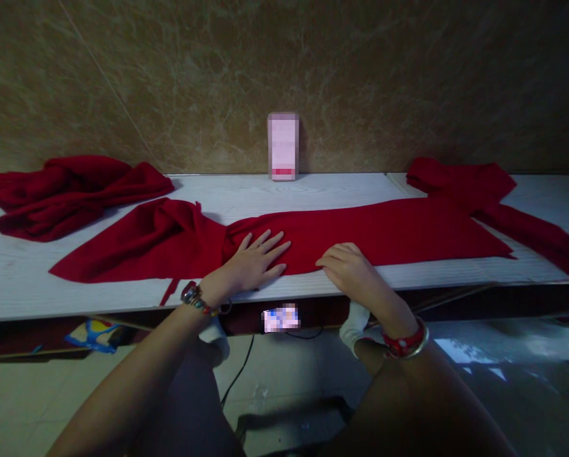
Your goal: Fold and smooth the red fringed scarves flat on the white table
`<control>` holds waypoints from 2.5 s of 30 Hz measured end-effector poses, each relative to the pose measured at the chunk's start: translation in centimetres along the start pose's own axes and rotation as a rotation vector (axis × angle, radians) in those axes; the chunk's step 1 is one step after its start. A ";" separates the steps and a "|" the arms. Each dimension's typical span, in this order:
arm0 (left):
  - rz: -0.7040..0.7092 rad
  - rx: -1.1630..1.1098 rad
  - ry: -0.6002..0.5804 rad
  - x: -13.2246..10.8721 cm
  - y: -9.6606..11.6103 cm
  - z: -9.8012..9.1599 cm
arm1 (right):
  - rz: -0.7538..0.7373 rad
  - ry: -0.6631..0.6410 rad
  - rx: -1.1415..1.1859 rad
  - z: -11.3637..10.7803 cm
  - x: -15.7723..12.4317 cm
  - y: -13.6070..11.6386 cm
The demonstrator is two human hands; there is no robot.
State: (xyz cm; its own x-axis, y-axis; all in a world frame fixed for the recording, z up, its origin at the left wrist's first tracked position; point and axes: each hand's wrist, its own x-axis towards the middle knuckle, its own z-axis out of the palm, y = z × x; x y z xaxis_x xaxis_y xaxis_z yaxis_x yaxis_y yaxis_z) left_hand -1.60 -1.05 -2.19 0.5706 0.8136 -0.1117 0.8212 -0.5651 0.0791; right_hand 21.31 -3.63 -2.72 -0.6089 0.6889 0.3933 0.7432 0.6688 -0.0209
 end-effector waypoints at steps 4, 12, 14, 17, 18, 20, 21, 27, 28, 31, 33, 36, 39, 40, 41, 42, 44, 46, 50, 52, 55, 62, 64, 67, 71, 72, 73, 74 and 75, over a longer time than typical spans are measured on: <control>-0.018 -0.005 -0.017 -0.2 0.2 -0.1 | -0.029 0.055 -0.024 0.1 0.1 0.1; 0.155 -0.015 0.010 0.9 1.4 -1.2 | -0.004 -0.016 0.069 0.0 0.1 0.3; 0.293 -0.052 0.009 1.5 1.7 -1.3 | 0.008 -0.061 0.115 -0.1 0.1 0.5; 0.322 -0.102 -0.027 2.0 1.7 -1.1 | 0.020 -0.099 0.157 -0.4 -0.1 0.7; 0.293 -0.100 -0.044 2.1 1.6 -1.0 | 0.024 -0.100 0.163 -0.4 -0.1 0.7; 0.224 -0.076 -0.080 2.1 1.4 -0.9 | 0.027 -0.100 0.167 -0.5 -0.2 0.6; 0.187 -0.059 -0.095 2.2 1.4 -0.9 | 0.028 -0.102 0.167 -0.6 -0.2 0.5; 0.002 0.059 -0.002 3.9 2.6 -1.2 | 0.046 -0.118 0.149 -0.7 0.0 0.3; 0.011 0.071 0.019 4.4 2.9 -1.2 | 0.050 -0.124 0.147 -0.7 0.0 0.3; 0.084 0.060 0.006 6.0 3.2 -1.2 | 0.059 -0.137 0.157 -0.7 0.0 0.3; 0.124 0.029 -0.017 6.9 2.8 -1.2 | 0.061 -0.132 0.171 -0.7 -0.1 0.3; 0.087 -0.003 0.011 7.9 1.7 -1.0 | 0.055 -0.122 0.193 -0.8 -0.1 0.4; 0.007 -0.004 0.043 8.6 0.4 -1.1 | 0.056 -0.130 0.204 -0.8 -0.1 0.4; -0.017 0.001 0.043 8.8 0.0 -1.1 | 0.058 -0.131 0.205 -0.8 -0.1 0.4; -0.043 0.005 0.041 9.0 -0.4 -1.2 | 0.058 -0.130 0.205 -0.7 -0.1 0.4; -0.073 0.006 0.036 9.1 -0.7 -1.3 | 0.059 -0.127 0.203 -0.7 -0.1 0.4; -0.135 -0.003 0.039 9.3 -1.4 -1.3 | 0.059 -0.118 0.196 -0.7 -0.1 0.4; -0.174 -0.010 0.092 9.2 -1.9 -1.4 | 0.057 -0.119 0.187 -0.6 -0.1 0.4; -0.016 0.006 0.310 8.5 -1.5 -1.5 | 0.041 -0.142 0.173 -0.7 0.1 0.4; 0.171 -0.025 0.325 8.2 -0.7 -1.6 | 0.035 -0.154 0.164 -0.8 0.2 0.4; 0.374 -0.092 0.173 8.2 0.3 -1.5 | 0.038 -0.165 0.155 -0.8 0.3 0.4; 0.164 -0.061 -0.018 8.8 -0.1 -1.1 | 0.059 -0.171 0.131 -0.9 0.4 0.1; 0.090 -0.059 -0.007 8.9 -0.5 -1.1 | 0.066 -0.153 0.146 -0.8 0.3 0.1; 0.087 -0.074 0.075 8.8 -1.4 -1.2 | 0.078 -0.119 0.177 -0.6 0.0 0.2; 0.032 -0.093 0.295 8.4 -3.3 -1.5 | 0.093 -0.085 0.223 -0.2 -0.3 0.3; 0.011 -0.086 0.328 8.3 -3.8 -1.6 | 0.093 -0.079 0.232 -0.2 -0.3 0.4; 0.004 -0.077 0.336 8.2 -4.2 -1.7 | 0.091 -0.076 0.239 -0.1 -0.3 0.4; 0.015 -0.070 0.324 8.1 -4.5 -1.9 | 0.089 -0.073 0.244 -0.1 -0.4 0.4; 0.038 -0.066 0.299 8.0 -4.7 -2.0 | 0.088 -0.071 0.245 0.0 -0.4 0.4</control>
State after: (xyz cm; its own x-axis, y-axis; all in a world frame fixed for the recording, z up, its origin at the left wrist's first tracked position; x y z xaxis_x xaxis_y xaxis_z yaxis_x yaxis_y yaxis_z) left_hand -0.84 8.40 -1.49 0.5673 0.8017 0.1880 0.7918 -0.5938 0.1430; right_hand 21.85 -3.63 -2.84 -0.5695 0.7592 0.3150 0.7097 0.6475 -0.2775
